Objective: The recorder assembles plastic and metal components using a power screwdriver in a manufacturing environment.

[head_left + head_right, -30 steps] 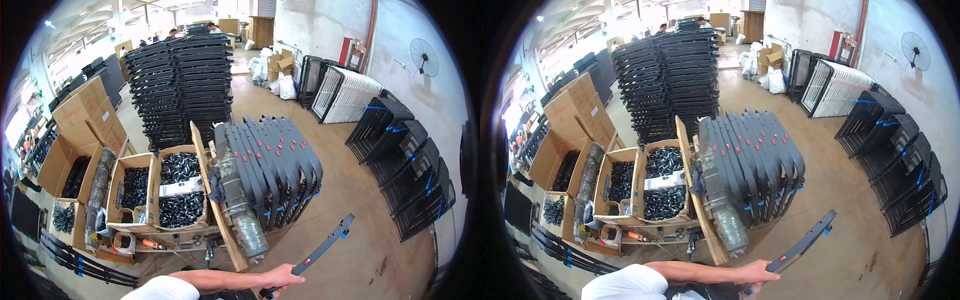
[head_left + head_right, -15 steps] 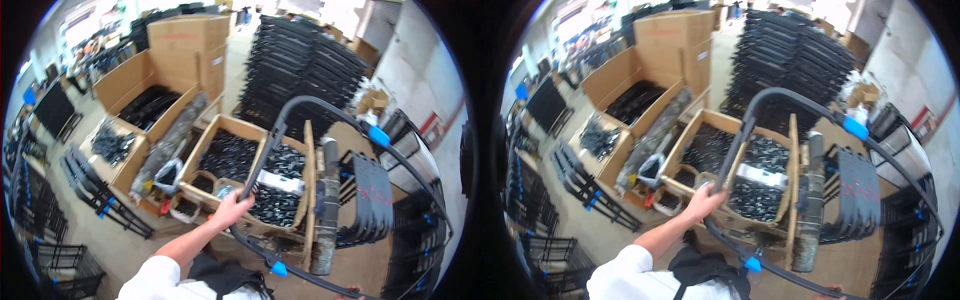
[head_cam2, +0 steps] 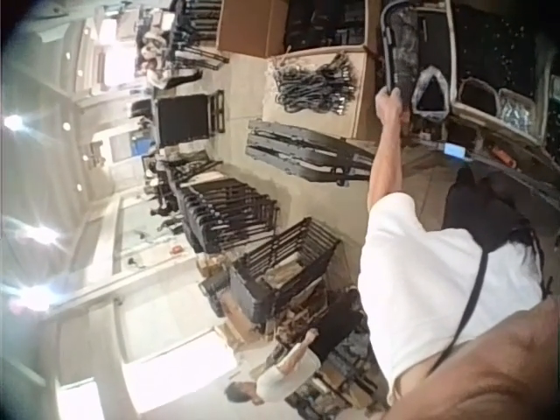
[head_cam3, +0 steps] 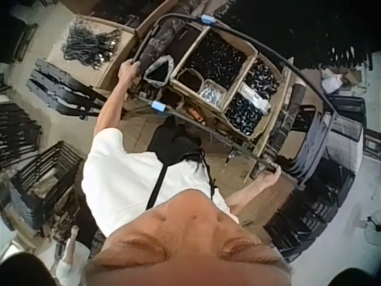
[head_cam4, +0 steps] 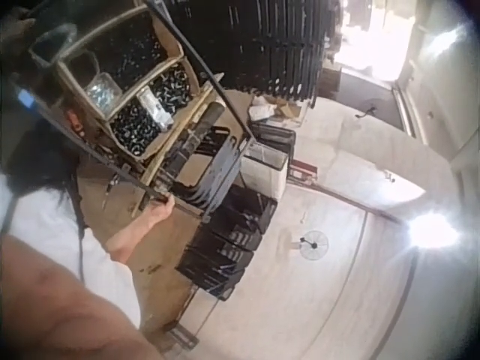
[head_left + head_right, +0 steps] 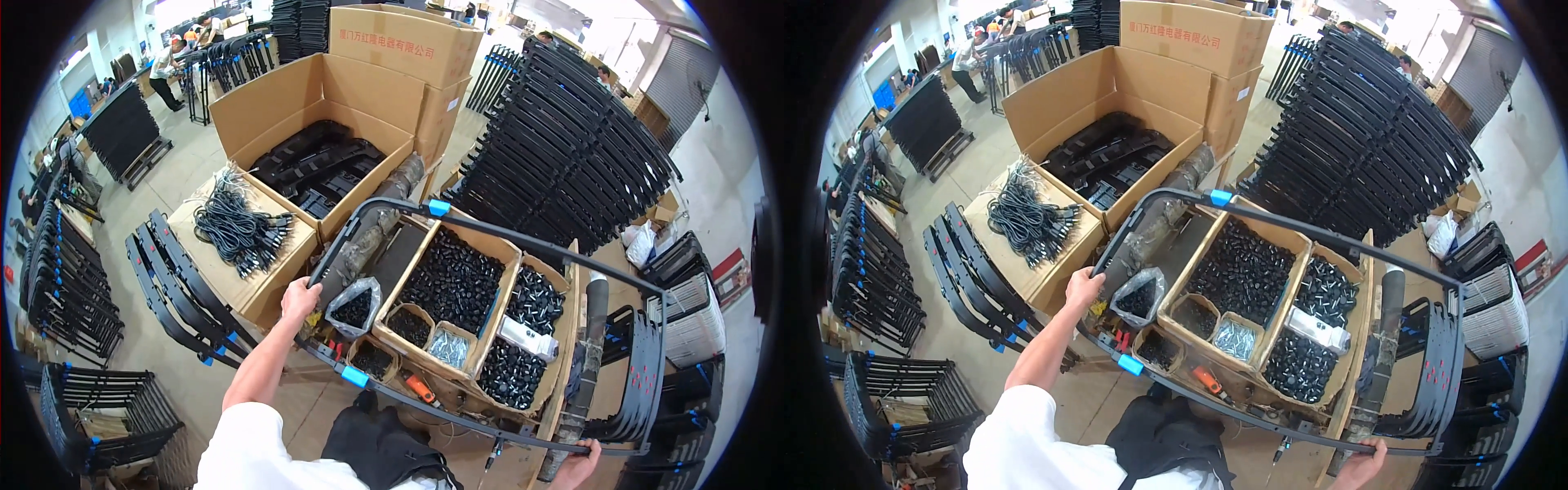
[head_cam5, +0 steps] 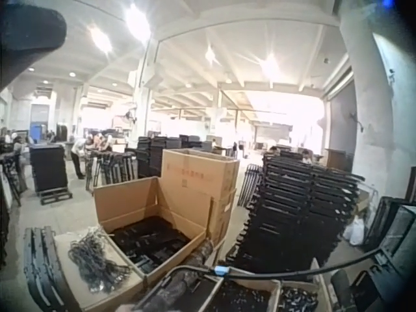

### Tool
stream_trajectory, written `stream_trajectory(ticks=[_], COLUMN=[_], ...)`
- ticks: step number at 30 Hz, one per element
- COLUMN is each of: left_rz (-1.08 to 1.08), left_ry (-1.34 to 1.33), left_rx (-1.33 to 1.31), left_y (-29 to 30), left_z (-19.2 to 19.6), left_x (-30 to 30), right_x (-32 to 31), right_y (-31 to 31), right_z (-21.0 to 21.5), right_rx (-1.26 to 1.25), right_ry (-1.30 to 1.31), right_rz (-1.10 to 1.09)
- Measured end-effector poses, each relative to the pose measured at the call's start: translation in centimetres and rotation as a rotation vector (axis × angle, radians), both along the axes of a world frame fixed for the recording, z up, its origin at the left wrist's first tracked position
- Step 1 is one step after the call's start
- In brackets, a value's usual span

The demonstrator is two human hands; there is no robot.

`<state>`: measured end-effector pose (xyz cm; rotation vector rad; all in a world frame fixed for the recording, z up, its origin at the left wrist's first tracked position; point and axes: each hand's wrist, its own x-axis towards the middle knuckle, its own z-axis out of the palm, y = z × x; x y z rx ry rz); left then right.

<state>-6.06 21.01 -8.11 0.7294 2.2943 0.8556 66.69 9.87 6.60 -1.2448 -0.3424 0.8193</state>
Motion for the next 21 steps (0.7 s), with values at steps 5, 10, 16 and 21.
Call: stream_trajectory(ticks=[5, 10, 16, 21], left_rz=[-0.124, -0.160, -0.262, -0.272], left_ry=[0.146, 0.452, 0.540, 0.611], left_rx=[-0.100, 0.013, 0.080, 0.016], left_y=[2.2, 0.8, 0.4, 1.2], left_z=[1.1, 0.2, -4.6, -4.6], left_x=[-0.3, -1.2, -2.4, -1.4], right_x=[2.6, 1.1, -0.3, 1.7], right_y=[-1.1, -1.8, -4.4, -7.2], right_z=[-6.8, -12.3, -19.3, -18.5], right_rx=[-0.080, -0.112, -0.265, -0.606], right_ry=[0.003, 0.352, 0.483, 0.192], right_rz=[-0.033, 0.009, -0.034, 0.333])
